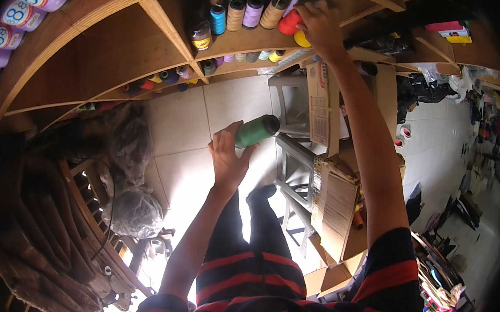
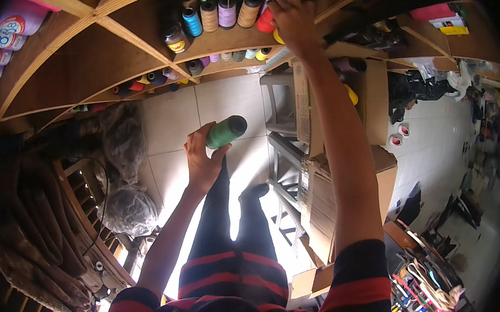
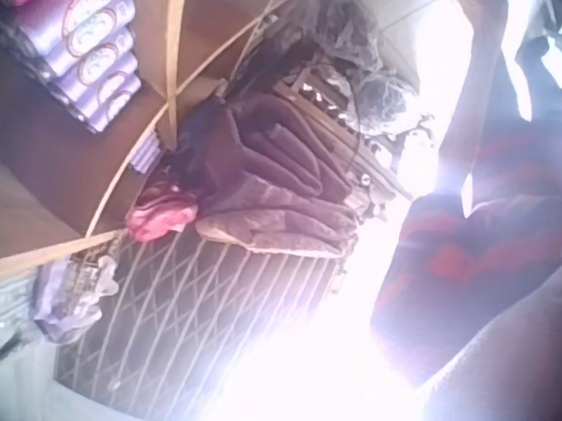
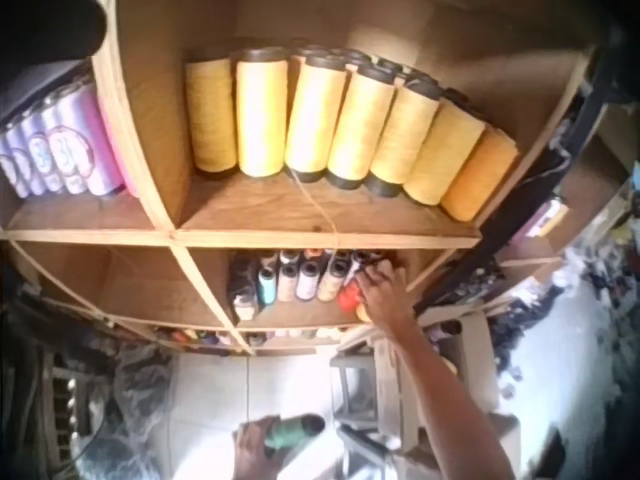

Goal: The person organizes thread spools by taking them from cardboard boxes and placing them onto wooden shelves.

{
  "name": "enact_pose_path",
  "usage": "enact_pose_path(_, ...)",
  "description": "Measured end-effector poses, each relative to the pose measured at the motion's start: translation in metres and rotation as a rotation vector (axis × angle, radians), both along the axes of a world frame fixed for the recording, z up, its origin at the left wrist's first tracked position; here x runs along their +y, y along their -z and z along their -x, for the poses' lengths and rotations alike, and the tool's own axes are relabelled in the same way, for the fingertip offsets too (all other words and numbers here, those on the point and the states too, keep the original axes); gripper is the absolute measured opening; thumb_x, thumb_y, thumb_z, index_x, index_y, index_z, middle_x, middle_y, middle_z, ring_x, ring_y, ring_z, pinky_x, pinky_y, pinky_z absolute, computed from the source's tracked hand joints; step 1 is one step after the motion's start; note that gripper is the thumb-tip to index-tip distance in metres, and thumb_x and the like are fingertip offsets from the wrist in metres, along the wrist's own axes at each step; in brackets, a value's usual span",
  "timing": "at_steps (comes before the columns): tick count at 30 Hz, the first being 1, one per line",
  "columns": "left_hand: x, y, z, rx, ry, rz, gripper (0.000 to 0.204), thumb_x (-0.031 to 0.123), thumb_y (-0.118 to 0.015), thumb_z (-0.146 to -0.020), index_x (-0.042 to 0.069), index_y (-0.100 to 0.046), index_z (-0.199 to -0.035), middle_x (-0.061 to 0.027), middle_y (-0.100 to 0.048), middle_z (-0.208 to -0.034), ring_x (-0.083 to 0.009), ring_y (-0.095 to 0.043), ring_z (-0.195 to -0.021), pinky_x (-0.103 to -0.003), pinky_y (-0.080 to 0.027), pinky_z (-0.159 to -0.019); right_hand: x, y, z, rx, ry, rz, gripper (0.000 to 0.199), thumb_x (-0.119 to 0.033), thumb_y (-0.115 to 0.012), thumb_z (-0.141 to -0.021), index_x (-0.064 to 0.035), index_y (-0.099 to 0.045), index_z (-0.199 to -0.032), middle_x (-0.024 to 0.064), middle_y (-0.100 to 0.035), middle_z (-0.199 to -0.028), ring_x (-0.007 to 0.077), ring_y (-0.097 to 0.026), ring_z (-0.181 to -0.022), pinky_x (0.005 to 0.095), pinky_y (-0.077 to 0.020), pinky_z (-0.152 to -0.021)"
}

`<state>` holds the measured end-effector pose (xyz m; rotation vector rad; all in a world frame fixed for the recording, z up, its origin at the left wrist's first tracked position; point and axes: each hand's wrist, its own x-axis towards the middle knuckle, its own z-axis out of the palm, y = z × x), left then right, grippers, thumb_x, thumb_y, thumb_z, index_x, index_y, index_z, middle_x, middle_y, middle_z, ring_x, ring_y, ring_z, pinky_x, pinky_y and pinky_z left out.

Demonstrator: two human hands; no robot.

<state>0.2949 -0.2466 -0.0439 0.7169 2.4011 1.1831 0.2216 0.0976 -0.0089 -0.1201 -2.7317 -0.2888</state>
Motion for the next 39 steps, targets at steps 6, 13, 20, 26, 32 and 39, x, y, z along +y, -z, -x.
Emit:
enact_pose_path(6,0.008,0.004,0.003,-0.008,0.031,-0.044,0.058,0.013,-0.072,-0.078,0.011,-0.046,-0.13,-0.0067,-0.055,-0.123,-0.026,-0.047,-0.114,-0.043,-0.029,-0.099,0.005,0.005,0.001,0.004,0.004,-0.117,0.032,-0.016,-0.069,-0.074,-0.0095,-0.062,-0.105,0.002,-0.06,-0.102,0.022,-0.052,-0.1,0.0406,-0.0394,-0.078)
enact_pose_path(13,0.039,0.015,0.022,0.039,-0.02,-0.116,0.055,0.014,-0.07,-0.082,0.007,-0.044,-0.13,-0.0148,-0.046,-0.124,-0.0336,-0.043,-0.116,-0.045,-0.031,-0.098,-0.009,0.012,0.004,0.038,0.057,-0.149,0.024,-0.011,-0.062,-0.075,-0.0107,-0.062,-0.099,0.0031,-0.054,-0.101,0.0215,-0.051,-0.097,0.0392,-0.0412,-0.075)
enact_pose_path(20,0.083,0.039,0.082,0.051,-0.104,-0.349,0.056,0.015,-0.07,-0.082,0.001,-0.044,-0.13,-0.0206,-0.047,-0.121,-0.0392,-0.047,-0.109,-0.044,-0.039,-0.094,-0.054,0.002,-0.008,0.062,0.04,0.192,0.036,-0.005,-0.066,-0.072,-0.0082,-0.057,-0.107,0.0071,-0.05,-0.101,0.0251,-0.052,-0.093,0.0424,-0.0448,-0.078)
enact_pose_path(26,0.106,0.044,0.114,0.134,-0.127,-0.382,0.055,0.008,-0.066,-0.083,-0.002,-0.043,-0.132,-0.0231,-0.053,-0.115,-0.0413,-0.051,-0.106,-0.046,-0.042,-0.09,-0.106,0.048,-0.023,0.009,0.017,1.338,0.041,-0.015,-0.07,-0.077,0.0009,-0.053,-0.111,0.0146,-0.057,-0.104,0.0252,-0.058,-0.094,0.0347,-0.0466,-0.083)
enact_pose_path(32,0.104,0.041,0.124,0.219,-0.094,-0.35,0.057,-0.001,-0.065,-0.079,-0.001,-0.044,-0.132,-0.0219,-0.055,-0.115,-0.0403,-0.055,-0.104,-0.044,-0.046,-0.086,-0.127,0.059,-0.004,0.043,0.148,1.421,0.047,-0.023,-0.073,-0.08,0.0006,-0.054,-0.116,0.0137,-0.066,-0.103,0.0196,-0.064,-0.091,0.0302,-0.0505,-0.077)
enact_pose_path(39,0.092,0.047,0.123,-0.062,-0.177,-0.382,0.06,0.006,-0.067,-0.082,-0.001,-0.04,-0.136,-0.019,-0.055,-0.123,-0.0288,-0.061,-0.106,-0.034,-0.055,-0.077,-0.129,0.082,0.027,0.294,0.115,1.163,0.042,-0.019,-0.079,-0.07,0.0034,-0.056,-0.097,0.0206,-0.064,-0.086,0.0331,-0.065,-0.08,0.0413,-0.0506,-0.07)
